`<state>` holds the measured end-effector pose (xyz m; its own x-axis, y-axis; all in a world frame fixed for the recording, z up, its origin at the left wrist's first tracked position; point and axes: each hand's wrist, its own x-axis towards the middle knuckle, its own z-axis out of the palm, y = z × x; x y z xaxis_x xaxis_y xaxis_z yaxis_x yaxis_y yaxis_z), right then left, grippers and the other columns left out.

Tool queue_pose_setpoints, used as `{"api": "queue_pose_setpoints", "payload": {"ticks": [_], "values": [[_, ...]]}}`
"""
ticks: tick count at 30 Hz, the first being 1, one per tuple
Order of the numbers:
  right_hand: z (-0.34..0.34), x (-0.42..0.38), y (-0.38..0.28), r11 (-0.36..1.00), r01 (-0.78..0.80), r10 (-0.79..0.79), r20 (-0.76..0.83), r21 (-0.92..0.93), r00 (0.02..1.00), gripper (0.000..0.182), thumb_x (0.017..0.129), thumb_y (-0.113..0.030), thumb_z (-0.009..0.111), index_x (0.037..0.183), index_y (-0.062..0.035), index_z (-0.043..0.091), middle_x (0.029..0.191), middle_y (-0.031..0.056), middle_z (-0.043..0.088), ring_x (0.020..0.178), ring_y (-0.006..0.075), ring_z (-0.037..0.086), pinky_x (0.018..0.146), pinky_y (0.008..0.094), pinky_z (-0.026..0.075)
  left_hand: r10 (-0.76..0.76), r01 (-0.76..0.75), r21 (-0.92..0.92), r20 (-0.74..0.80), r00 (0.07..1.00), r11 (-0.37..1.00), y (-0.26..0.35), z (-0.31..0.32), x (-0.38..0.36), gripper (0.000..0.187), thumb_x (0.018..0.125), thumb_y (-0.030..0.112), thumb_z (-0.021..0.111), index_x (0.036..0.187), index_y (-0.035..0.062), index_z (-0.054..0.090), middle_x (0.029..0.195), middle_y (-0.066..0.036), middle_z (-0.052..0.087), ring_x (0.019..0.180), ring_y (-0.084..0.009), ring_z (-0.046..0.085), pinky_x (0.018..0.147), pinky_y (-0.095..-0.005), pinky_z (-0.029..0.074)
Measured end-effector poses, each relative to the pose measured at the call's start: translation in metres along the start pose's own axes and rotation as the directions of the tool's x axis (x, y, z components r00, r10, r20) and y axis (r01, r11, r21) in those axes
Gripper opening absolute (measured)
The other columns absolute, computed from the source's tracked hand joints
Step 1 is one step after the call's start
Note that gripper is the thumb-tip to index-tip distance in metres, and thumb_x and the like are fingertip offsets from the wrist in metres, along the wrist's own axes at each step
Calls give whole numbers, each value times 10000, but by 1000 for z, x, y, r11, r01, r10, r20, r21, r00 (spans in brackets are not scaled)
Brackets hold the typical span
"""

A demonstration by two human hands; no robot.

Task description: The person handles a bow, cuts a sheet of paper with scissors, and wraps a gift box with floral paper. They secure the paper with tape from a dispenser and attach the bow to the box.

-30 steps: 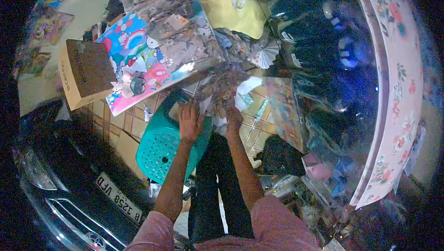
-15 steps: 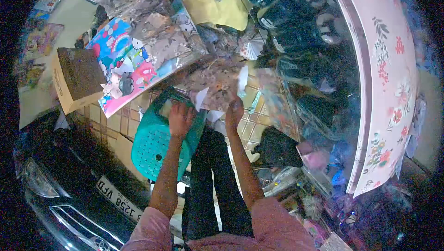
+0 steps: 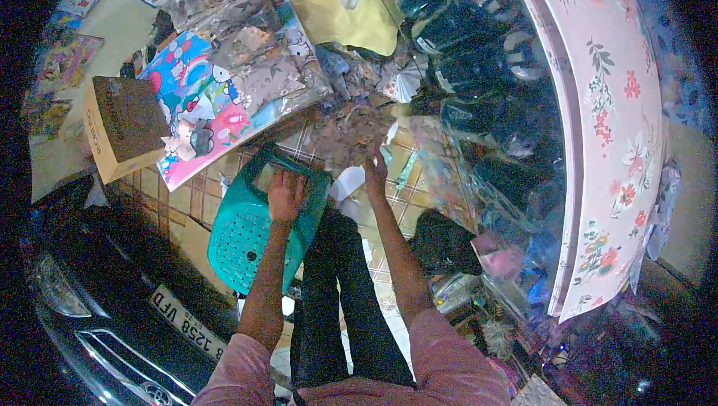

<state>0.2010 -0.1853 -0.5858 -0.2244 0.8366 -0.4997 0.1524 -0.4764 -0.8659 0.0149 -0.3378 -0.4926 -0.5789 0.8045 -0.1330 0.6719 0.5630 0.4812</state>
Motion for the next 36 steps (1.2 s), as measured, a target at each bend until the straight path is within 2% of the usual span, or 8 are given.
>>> {"api": "queue_pose_setpoints", "payload": {"ticks": [8,14,20,21,24,27,33,36], "values": [[17,-68,-72,939,262,-258,46,-222,965,450,896,-42,395,1346,-58,406,1176,-7,521,728,63,395,674,208,378,85,-80,-70,70,994,994,12,-15,-4,811,720,388,694,1324,2,312,1330,-209,359,1181,-375,384,950,-451,355],[11,-160,-205,832,408,-303,308,-375,902,461,888,-40,435,1346,-32,388,1331,103,457,1127,179,455,956,277,330,276,-245,-343,42,960,907,101,-115,-21,1068,611,401,788,1401,29,173,1421,-248,223,1308,-395,247,1059,-439,269],[36,-247,-326,751,602,-295,679,-270,672,479,935,-210,436,1371,-44,325,1421,173,301,1318,302,291,1080,383,219,127,-12,-797,82,989,604,161,-197,-62,893,733,285,672,1409,5,161,1390,-247,312,1285,-341,342,1035,-383,296],[45,-257,-342,762,608,-311,699,-222,644,485,927,-203,455,1369,-49,331,1417,175,305,1312,305,300,1078,387,224,118,-144,-774,-91,989,616,158,-199,-68,723,810,315,570,1376,-2,250,1324,-203,421,1230,-294,416,990,-360,346],[58,-289,-374,706,685,-348,753,-182,558,492,909,-186,493,1361,-58,347,1401,180,323,1295,314,327,1069,391,248,-333,322,-916,234,914,240,141,-240,-98,502,858,272,485,1263,-18,417,1266,-146,465,1178,-273,434,999,-338,322],[58,-315,-396,675,718,-366,767,-170,526,480,898,-167,519,1342,-55,377,1386,161,353,1285,295,343,1055,372,265,-483,264,-947,320,815,-181,127,-279,-106,379,823,232,502,1158,55,497,1065,-82,571,1009,-205,533,858,-327,420],[31,-343,-410,640,751,-483,673,-165,560,490,854,-117,567,1316,-59,413,1326,167,413,1247,297,387,1037,378,289,-342,184,-932,291,894,-312,150,-389,-119,252,808,245,522,964,50,558,896,-41,596,812,-148,586,737,-267,461],[21,-342,-442,586,796,-533,667,-154,521,568,804,-82,593,1334,-63,387,1374,174,349,1285,317,328,1052,393,263,-268,319,-936,348,898,-148,131,-405,-122,306,814,285,536,989,35,561,891,-58,593,800,-164,589,712,-281,468]]}}
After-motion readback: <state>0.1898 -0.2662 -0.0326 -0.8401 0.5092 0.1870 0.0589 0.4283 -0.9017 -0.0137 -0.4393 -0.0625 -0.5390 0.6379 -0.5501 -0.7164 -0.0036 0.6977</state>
